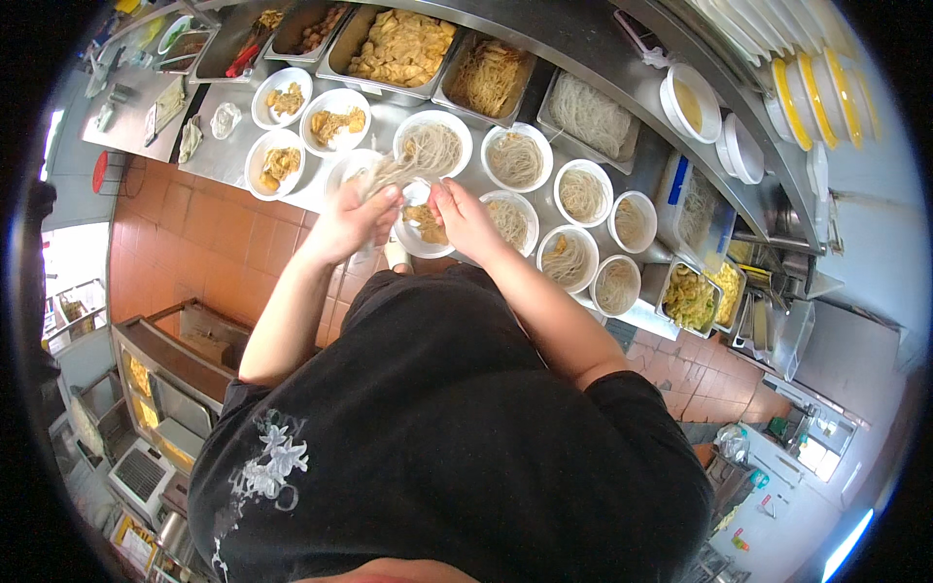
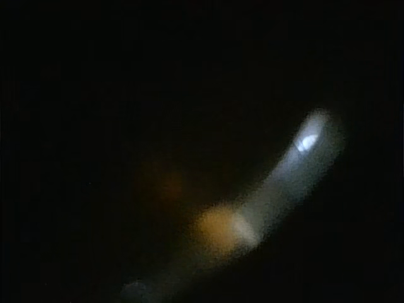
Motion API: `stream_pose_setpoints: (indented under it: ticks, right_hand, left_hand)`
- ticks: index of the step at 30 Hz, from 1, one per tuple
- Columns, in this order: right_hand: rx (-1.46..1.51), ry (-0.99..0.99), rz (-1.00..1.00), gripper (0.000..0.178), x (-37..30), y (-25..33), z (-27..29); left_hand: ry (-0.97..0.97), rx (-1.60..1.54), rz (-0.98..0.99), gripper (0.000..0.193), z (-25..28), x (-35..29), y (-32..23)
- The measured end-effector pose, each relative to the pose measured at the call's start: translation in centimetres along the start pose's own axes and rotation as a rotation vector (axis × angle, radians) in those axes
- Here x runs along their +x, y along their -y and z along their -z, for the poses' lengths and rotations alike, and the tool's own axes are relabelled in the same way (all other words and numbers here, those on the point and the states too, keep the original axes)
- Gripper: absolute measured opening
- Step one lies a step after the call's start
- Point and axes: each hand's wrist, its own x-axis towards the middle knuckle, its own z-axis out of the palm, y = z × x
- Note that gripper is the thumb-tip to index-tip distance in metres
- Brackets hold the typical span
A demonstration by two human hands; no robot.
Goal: The person assembles multiple noodle bowls by placing noodles and toppings into white bowls arranged on a stainless steel counter. They use tongs to add toppings from metal trays and handle noodles by hand, moving between bowls in a repetitive sequence.
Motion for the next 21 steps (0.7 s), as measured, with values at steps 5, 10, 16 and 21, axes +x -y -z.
stream_pose_setpoints:
  ticks: [5,10,16,21]
  right_hand:
    - [0.277,-0.382,-0.106,0.036,1.3,-3.0,-2.4]
    - [0.525,-0.432,-0.056,0.032,0.7,-0.9,-2.7]
    - [0.691,-0.492,-0.048,0.035,0.7,2.4,-3.8]
    - [0.708,-0.340,-0.072,0.024,1.7,-2.4,-1.6]
  left_hand:
    - [0.116,0.130,-0.051,0.026,-0.6,2.7,2.4]
    - [0.234,0.035,-0.020,0.028,-0.3,3.5,1.6]
    - [0.342,0.007,-0.003,0.025,0.1,2.1,-0.8]
    - [0.269,0.072,0.125,0.025,1.5,4.0,0.2]
